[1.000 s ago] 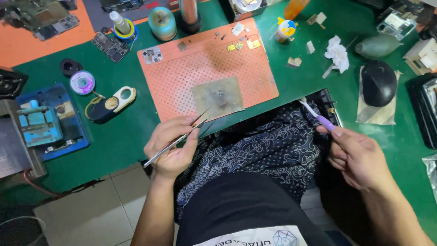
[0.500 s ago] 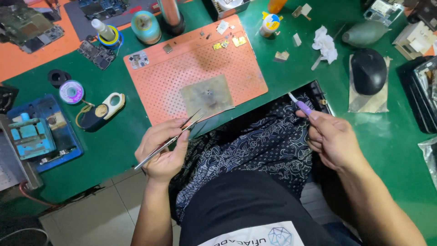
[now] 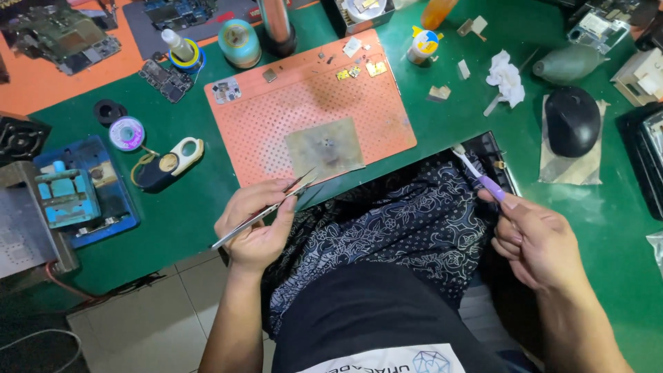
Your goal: The person applies a liquid from a bottle onto a small electronic component held with tweezers, then uses a hot air gun to heat it. They subsequently clean the component and a metal stencil using a toothbrush and a tissue.
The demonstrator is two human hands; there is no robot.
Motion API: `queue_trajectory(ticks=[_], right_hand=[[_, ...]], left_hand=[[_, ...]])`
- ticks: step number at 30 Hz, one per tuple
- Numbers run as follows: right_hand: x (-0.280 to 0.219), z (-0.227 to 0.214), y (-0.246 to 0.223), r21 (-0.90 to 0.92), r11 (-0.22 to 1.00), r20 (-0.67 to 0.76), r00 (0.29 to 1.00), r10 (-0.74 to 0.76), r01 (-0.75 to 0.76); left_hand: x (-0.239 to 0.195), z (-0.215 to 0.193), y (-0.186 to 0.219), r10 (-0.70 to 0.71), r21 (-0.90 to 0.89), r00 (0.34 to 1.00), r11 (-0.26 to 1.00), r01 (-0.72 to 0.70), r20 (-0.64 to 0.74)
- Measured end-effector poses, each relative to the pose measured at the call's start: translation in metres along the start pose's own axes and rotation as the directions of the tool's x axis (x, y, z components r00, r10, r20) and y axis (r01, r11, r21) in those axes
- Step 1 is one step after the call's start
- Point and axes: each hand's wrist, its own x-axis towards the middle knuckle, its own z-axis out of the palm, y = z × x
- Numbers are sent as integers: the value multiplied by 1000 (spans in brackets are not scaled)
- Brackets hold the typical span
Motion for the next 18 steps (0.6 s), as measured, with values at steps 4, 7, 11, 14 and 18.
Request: queue_trajectory(ticks=[4, 7, 11, 14, 18], right_hand=[[18, 14, 7, 47, 998, 40, 999, -36, 34], [4, 3, 2, 39, 999, 50, 999, -21, 19], [-21, -41, -1, -48, 993, 58, 992, -108, 111], [-25, -70, 0, -277, 927, 61, 967, -246, 253], [-15, -79, 4, -375, 850, 49, 923, -381, 371]], left_hand=[[-2, 0, -1, 8, 18, 1000, 1000, -7, -15], [-2, 1, -1, -31, -10, 999, 999, 31, -37], [3, 7, 6, -23, 69, 998, 997, 27, -58], [7, 16, 9, -36, 53, 994, 998, 42, -100], [12, 26, 11, 68, 99, 991, 993, -57, -114]])
